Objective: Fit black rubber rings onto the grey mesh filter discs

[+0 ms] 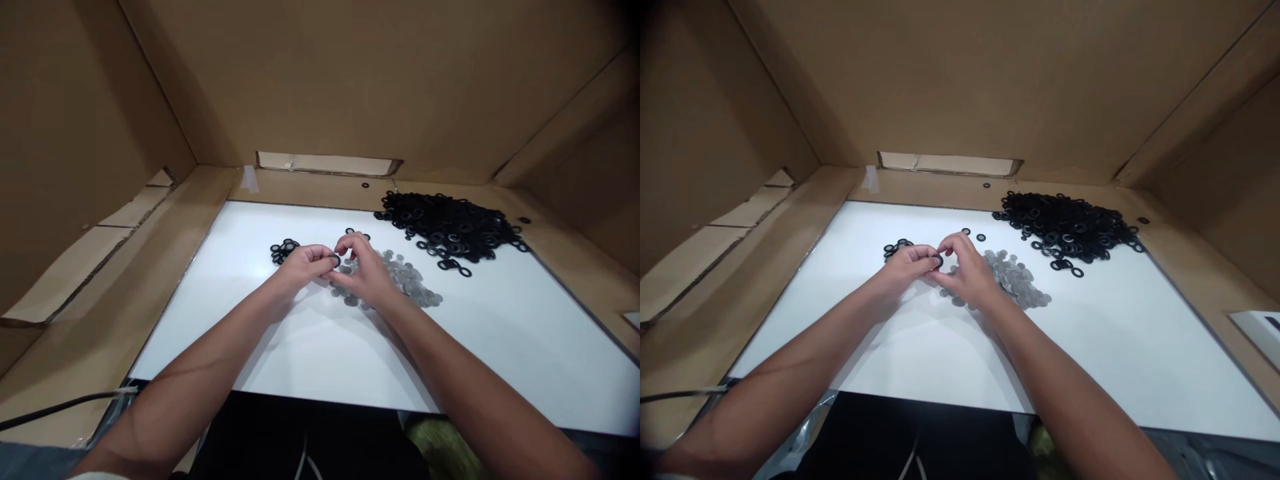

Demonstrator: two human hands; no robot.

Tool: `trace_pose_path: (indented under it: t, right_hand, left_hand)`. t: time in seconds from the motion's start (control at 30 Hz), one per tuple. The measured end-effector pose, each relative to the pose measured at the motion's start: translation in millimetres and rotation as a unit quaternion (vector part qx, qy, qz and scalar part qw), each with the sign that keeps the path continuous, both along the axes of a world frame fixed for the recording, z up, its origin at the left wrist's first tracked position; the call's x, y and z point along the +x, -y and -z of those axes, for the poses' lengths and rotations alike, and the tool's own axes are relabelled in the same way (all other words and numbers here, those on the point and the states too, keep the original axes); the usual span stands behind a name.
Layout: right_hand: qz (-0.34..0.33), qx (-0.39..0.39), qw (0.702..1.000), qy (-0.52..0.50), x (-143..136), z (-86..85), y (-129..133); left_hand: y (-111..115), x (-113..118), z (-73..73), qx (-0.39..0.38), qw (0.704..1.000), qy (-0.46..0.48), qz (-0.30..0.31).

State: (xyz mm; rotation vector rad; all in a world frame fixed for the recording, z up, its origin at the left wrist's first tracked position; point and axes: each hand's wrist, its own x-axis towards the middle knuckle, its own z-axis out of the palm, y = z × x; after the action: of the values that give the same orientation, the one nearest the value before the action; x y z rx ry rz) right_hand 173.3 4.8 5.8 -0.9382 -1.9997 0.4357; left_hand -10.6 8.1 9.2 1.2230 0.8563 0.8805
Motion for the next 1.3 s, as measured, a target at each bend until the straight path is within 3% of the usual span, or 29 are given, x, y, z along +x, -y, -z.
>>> trace_pose_path:
  t: [0.17, 0.37, 0.53, 0.73, 0.93, 1.1, 1.3]
  right_hand:
    - [-0.056, -0.005, 0.998, 0.014, 6.5, -3.1, 1.8]
    - [0.012, 0.009, 1.000, -0.002, -2.2, 2.8, -2.7]
    - [-0.032, 0.001, 0.999, 0.004, 1.1, -0.8, -0.3]
    - [0.005, 0.017, 1.000, 0.001, 1.2, -3.7, -0.6]
    - [-0.037, 0.014, 0.999, 0.013, 4.4, -4.3, -1.2]
    - [-0.003, 0.025, 1.000, 0.013, 2.8, -5.0, -1.4]
    - [-0.031, 0.026, 0.999, 0.021, 5.1, -6.5, -1.1]
  left_hand:
    - [-0.7, -0.3, -1.2, 0.011, 1.000, -0.006, -0.004]
    - [-0.9, 1.1, 0.6, 0.003, 1.000, -0.013, -0.004]
    - [-0.9, 1.2, 0.3, 0.010, 1.000, -0.016, -0.002]
    - [0.9, 1.9, -3.0, 0.001, 1.000, -0.019, -0.004]
    - [0.3, 1.8, -3.2, 0.005, 1.000, -0.020, -0.001]
    - [1.6, 2.5, -6.1, -0.002, 1.000, -0.027, 0.000]
    - [0.6, 2.5, -5.0, 0.006, 1.000, -0.028, -0.006]
